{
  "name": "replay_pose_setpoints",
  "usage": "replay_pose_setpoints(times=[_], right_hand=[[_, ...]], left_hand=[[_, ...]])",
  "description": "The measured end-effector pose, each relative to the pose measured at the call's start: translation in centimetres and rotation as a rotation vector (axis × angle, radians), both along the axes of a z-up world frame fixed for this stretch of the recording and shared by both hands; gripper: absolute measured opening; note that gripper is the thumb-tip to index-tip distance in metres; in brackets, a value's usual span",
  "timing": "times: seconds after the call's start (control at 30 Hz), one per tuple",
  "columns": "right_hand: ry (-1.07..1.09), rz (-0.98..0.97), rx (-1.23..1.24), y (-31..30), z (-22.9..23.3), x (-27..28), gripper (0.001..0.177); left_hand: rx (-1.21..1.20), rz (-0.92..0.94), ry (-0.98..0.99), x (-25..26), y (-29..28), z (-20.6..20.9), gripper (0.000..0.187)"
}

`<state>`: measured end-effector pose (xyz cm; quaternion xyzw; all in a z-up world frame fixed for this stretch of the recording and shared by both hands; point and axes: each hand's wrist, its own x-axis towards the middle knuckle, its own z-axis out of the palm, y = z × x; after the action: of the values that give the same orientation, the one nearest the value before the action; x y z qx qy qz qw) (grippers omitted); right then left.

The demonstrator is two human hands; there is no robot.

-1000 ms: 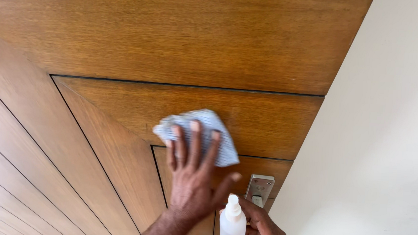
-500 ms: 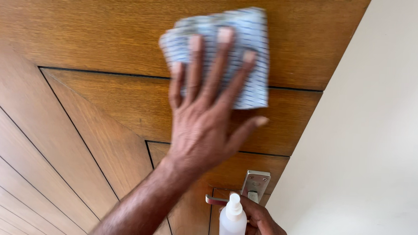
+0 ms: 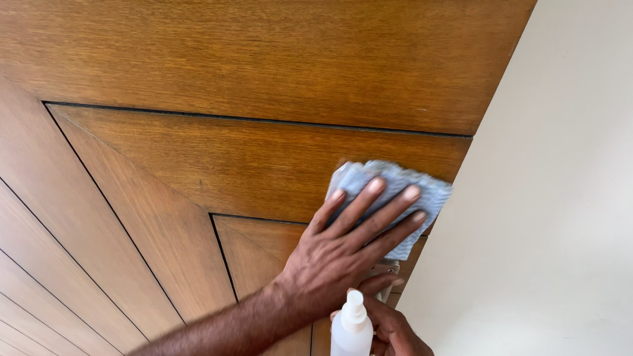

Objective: The person cleans a wooden door by spraying a cleaning solution from a small white bottle onto a blue cloth and wiping the surface. They systematically clean the door panels and the area around the handle, occasionally reapplying the solution to the cloth.

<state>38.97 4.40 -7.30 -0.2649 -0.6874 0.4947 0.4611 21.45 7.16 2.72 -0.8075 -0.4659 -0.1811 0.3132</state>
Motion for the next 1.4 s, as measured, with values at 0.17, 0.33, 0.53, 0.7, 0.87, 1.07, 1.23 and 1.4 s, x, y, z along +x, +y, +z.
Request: replay_pose_setpoints(times=[0.17, 0.33, 0.53, 0.7, 0.87, 1.07, 1.23, 1.4], right_hand=[[0.053, 0.052, 0.068, -0.5, 0.6, -0.4, 0.069], [0.055, 0.136, 0.132, -0.7, 0.8, -0.7, 0.068], [0.042, 0.114, 0.071, -0.1, 0.8, -0.2, 0.073], [-0.058, 0.022, -0.034, 0.2, 0.6, -0.6, 0.08], [-0.001, 0.025, 0.045, -0.4, 0.4, -0.6, 0.074], [0.085, -0.003, 0.105, -0.4, 1.6, -0.7, 0.075], [0.14, -0.174, 0.068, -0.8, 5.1, -1.0, 0.073], [0.188, -0.257, 0.095, 0.0, 7.6, -2.0, 0.065]], left_hand=[[0.008, -0.077, -0.06, 0.4, 0.9, 7.0, 0.092], [0.105, 0.148, -0.272, -2.4, -0.3, 10.6, 0.093], [0.219, 0.177, -0.486, -4.1, -2.3, 2.7, 0.096], [0.043, 0.045, -0.394, -2.2, -1.7, -2.9, 0.101], [-0.066, -0.063, -0.137, 0.1, -0.9, -0.9, 0.093], [0.079, -0.016, -0.242, -1.4, 0.5, 6.8, 0.081], [0.182, 0.072, -0.432, -3.3, -1.8, 7.3, 0.076], [0.098, -0.093, -0.554, -4.3, -3.7, 5.6, 0.099]])
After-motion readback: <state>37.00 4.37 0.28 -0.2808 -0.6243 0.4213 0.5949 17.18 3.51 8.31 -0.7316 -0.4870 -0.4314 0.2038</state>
